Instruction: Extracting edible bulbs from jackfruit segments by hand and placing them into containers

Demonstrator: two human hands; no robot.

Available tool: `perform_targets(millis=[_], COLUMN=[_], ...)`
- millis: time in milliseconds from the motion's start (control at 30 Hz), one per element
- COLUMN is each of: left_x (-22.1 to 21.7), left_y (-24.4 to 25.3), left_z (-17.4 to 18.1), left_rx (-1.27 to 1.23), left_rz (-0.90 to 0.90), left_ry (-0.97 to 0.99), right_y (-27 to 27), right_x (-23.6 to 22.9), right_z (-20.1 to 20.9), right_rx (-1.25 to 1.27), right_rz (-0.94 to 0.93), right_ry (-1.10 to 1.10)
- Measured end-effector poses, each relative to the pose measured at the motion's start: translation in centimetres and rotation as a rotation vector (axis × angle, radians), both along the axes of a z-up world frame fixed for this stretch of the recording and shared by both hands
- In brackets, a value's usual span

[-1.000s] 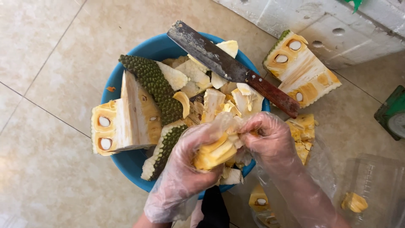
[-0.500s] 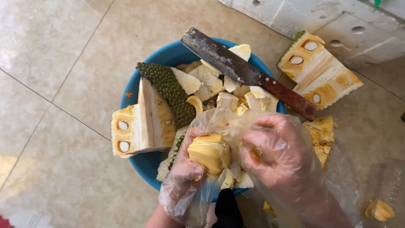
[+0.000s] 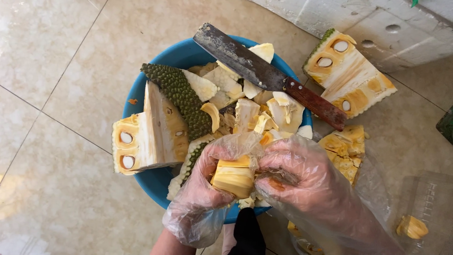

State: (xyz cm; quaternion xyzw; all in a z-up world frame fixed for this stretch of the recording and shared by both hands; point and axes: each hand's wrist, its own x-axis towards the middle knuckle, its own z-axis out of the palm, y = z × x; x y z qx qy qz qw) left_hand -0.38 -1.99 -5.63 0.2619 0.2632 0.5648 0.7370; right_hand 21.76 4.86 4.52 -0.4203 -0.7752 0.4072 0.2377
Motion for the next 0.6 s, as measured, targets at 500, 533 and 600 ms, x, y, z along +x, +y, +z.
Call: perform_targets(millis=[500, 533, 600], left_x=[0.3, 0.4, 0.6], left_y=[0.5, 0.4, 0.2], left_z=[3.1, 3.2, 3.4], left_rx=[0.014, 0.014, -0.031], left_rz=[-0.057, -0.057, -0.069], left_ry=[0.073, 0.073, 0.014], right_y=[-0.2, -0.2, -0.3], right_x=[0.8, 0.6, 0.3], right_z=[0.1, 0.4, 1.1], right_rx=[0.180, 0.179, 0.267], right_rz=[0.052, 0.052, 0.089], right_ry=[0.008, 0.008, -0.043])
